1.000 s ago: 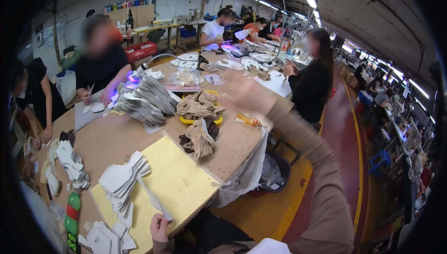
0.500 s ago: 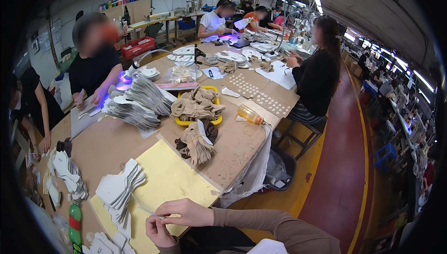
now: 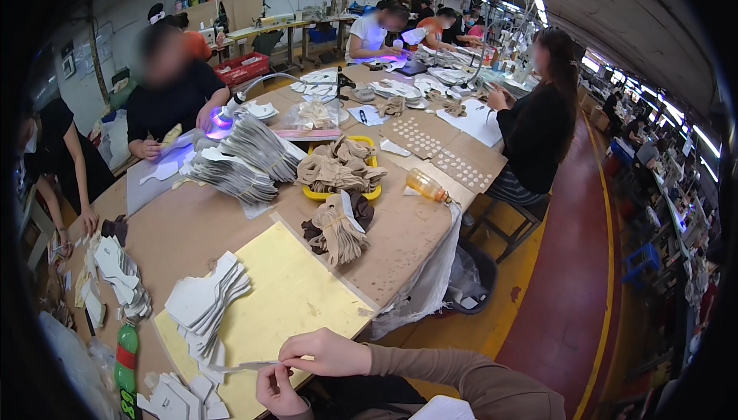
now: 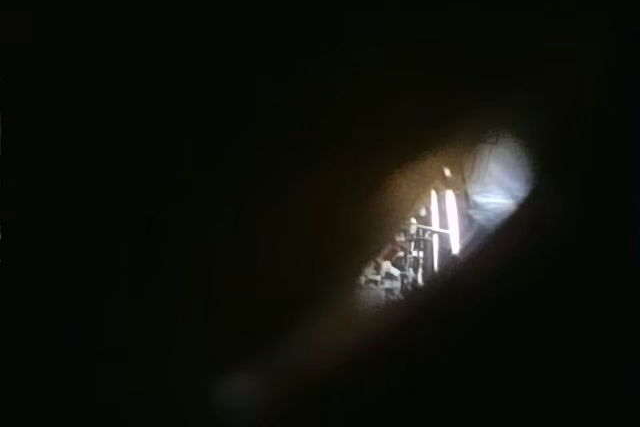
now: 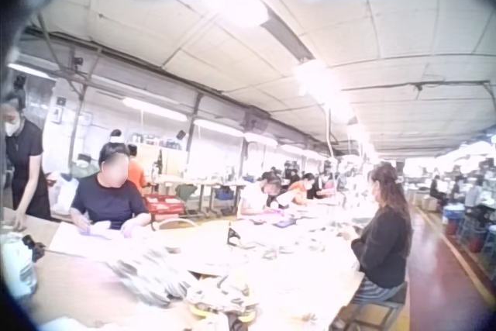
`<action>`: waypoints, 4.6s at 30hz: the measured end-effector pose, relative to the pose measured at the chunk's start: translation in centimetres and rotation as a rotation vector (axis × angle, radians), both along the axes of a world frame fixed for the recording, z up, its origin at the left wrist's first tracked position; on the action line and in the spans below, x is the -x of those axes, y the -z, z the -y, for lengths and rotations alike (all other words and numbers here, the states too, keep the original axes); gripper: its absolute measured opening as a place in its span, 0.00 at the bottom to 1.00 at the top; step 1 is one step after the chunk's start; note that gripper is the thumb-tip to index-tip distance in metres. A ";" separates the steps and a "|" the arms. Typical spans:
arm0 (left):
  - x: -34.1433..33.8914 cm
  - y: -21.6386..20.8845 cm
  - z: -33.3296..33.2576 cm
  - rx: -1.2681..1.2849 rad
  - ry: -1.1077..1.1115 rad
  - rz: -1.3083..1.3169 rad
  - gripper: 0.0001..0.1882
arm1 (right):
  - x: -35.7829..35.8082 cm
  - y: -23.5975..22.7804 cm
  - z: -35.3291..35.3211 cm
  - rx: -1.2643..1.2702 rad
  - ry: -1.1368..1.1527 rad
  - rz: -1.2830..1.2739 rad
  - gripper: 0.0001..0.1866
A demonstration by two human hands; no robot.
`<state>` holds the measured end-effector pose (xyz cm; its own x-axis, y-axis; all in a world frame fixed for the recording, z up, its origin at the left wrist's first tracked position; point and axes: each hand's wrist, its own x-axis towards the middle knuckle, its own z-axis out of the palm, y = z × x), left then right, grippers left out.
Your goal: The person folds white paper pieces along pre-cut creases and stacks them on the table. The person repeatedly picks up individual pieces, folds them, and places them into a growing pile.
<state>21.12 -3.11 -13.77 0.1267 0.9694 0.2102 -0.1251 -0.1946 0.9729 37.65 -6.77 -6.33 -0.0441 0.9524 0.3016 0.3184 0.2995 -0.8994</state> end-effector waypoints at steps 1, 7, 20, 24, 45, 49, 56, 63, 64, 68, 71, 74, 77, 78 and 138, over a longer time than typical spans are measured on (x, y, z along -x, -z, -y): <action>0.1 0.6 0.0 0.028 0.008 -0.002 0.08 | 0.3 0.0 0.2 -0.054 0.063 0.085 0.07; -0.2 1.6 0.2 0.044 0.046 0.026 0.07 | 0.6 0.0 0.6 -0.034 0.199 0.134 0.07; 1.1 -4.6 0.9 0.197 0.324 0.113 0.05 | -0.1 -2.7 -1.1 0.083 0.402 -0.117 0.05; 1.0 -5.3 0.4 0.347 0.410 0.308 0.12 | 1.1 -3.0 -1.0 0.053 0.370 -0.039 0.04; 1.3 -7.3 -0.2 0.313 0.339 -0.096 0.13 | 2.0 -2.4 -0.4 0.193 0.251 -0.140 0.04; 1.8 -7.5 -0.6 0.179 0.313 -0.265 0.12 | 1.5 -2.5 -0.2 0.143 0.143 -0.036 0.03; 1.1 -7.7 -0.5 0.017 0.126 -0.239 0.12 | 1.5 -1.6 -0.1 0.277 0.125 -0.297 0.05; 1.7 -8.2 -0.4 -0.129 0.148 -0.385 0.09 | 1.8 -1.3 0.2 0.301 0.144 -0.316 0.05; 1.7 -8.3 -0.5 -0.109 0.131 -0.382 0.08 | 1.9 -1.3 0.2 0.303 0.151 -0.307 0.04; 2.1 -8.2 -0.4 -0.071 0.117 -0.407 0.05 | 2.4 -1.2 0.2 0.253 0.169 -0.237 0.04; 2.6 -7.8 -0.4 -0.105 0.122 -0.471 0.06 | 3.1 -1.0 0.3 0.212 0.182 -0.152 0.04; 2.9 -7.2 -0.5 -0.159 0.100 -0.561 0.06 | 4.0 -0.8 0.5 0.198 0.197 -0.092 0.04; 3.2 -7.0 -0.5 -0.198 0.076 -0.642 0.06 | 4.7 -0.6 0.6 0.218 0.202 -0.091 0.05; 3.2 -7.0 -0.5 -0.195 0.078 -0.653 0.05 | 4.8 -0.5 0.6 0.216 0.203 -0.096 0.05; 3.5 -2.7 0.1 0.469 0.148 -0.064 0.09 | 4.8 3.1 0.2 0.285 0.257 -0.194 0.05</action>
<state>17.60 -3.18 -11.11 0.2686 0.9282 -0.2574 -0.0553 0.2816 0.9579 32.87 -7.00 -9.45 0.2372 0.9714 0.0045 0.1670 -0.0363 -0.9853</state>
